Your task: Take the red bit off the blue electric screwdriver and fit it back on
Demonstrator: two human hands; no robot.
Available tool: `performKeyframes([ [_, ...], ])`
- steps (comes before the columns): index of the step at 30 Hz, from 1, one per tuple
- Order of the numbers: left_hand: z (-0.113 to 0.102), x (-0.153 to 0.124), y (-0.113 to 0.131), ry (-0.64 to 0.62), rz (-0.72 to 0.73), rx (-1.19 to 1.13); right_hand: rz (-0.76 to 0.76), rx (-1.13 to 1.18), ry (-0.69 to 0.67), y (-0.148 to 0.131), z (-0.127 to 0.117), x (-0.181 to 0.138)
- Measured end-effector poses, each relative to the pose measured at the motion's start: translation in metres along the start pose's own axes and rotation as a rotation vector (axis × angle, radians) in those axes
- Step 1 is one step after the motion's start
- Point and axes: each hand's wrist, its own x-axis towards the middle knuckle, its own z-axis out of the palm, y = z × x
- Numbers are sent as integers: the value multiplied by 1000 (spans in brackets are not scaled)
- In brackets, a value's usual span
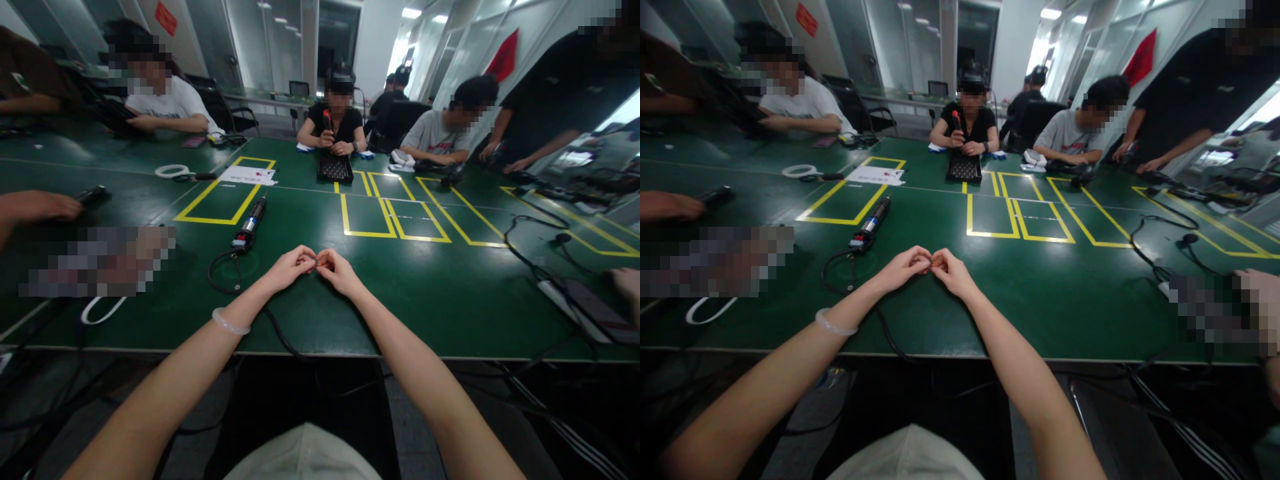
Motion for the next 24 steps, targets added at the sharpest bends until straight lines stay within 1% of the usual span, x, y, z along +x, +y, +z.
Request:
performKeyframes([
  [5,-1,-2,4,53,41,91,11,-19,10,-3,-1,0],
  [8,-1,-3,7,39,47,129,5,-40,5,-3,-1,0],
  [10,-5,-4,9,48,74,207,15,-51,14,-3,-1,1],
  [11,-8,-4,10,78,101,282,25,-60,23,-3,-1,1],
  [13,-21,-5,12,214,157,497,49,-79,36,-3,-1,1],
  [15,-39,-7,12,424,169,732,69,-92,32,-5,-2,1],
  [16,-50,-8,11,530,146,831,75,-98,27,-5,-2,1],
  [17,-61,-10,9,626,100,913,80,-104,22,-6,-3,1],
  [18,-71,-12,6,692,31,983,81,-111,19,-7,-3,1],
  [19,-80,-14,3,718,-62,1038,80,-117,20,-8,-4,1],
  [20,-88,-16,-1,700,-182,1071,76,-120,23,-8,-5,1],
  [22,-101,-20,-9,580,-437,1076,66,-116,26,-8,-5,0],
  [23,-105,-21,-13,514,-535,1061,61,-115,28,-7,-5,0],
  [24,-108,-22,-16,465,-602,1049,56,-117,35,-6,-6,0],
])
